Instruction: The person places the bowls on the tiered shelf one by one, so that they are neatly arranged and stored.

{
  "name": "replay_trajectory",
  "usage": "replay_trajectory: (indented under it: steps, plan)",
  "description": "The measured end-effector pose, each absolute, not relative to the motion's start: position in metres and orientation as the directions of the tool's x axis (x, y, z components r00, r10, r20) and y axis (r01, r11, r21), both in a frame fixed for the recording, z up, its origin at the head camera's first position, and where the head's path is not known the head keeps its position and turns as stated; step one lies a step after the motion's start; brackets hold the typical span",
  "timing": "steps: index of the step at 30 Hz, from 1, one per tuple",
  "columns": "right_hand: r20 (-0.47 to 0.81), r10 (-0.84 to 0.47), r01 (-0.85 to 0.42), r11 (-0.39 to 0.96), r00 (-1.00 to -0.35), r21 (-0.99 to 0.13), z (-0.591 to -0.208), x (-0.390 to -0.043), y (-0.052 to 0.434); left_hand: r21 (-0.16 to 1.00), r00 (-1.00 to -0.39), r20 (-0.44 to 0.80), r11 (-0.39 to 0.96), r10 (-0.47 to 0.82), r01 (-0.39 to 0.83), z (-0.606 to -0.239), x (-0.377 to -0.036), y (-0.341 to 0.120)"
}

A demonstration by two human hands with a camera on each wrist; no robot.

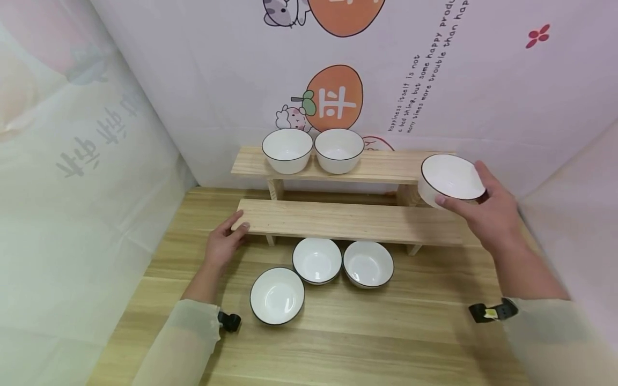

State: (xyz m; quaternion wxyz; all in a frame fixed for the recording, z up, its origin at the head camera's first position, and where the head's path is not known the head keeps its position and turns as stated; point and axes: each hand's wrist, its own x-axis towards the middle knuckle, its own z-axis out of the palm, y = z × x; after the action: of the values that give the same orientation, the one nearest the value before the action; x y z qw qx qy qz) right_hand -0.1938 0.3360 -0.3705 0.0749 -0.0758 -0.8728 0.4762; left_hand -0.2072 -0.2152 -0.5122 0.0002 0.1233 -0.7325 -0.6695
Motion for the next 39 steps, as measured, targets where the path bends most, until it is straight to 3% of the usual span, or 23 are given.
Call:
replay_trajectory:
  steps: [13,27,39]
  plan:
    - [0.078,0.174,0.032,0.553,-0.982,-0.833,-0.367,-0.221,0.313,0.974,-0.969,-0.189,0.098,-0.159,-0.206,-0.477,-0.193,-0.205]
    - [0.086,0.136,0.005,0.562,-0.987,-0.827,-0.366,-0.243,0.290,0.978,-0.968,-0.177,0.079,-0.177,-0.194,-0.513,-0.209,-0.217]
    - [0.063,0.146,0.026,0.541,-0.987,-0.841,-0.364,-0.265,0.275,0.972,-0.971,-0.181,0.122,-0.156,-0.201,-0.485,-0.197,-0.209]
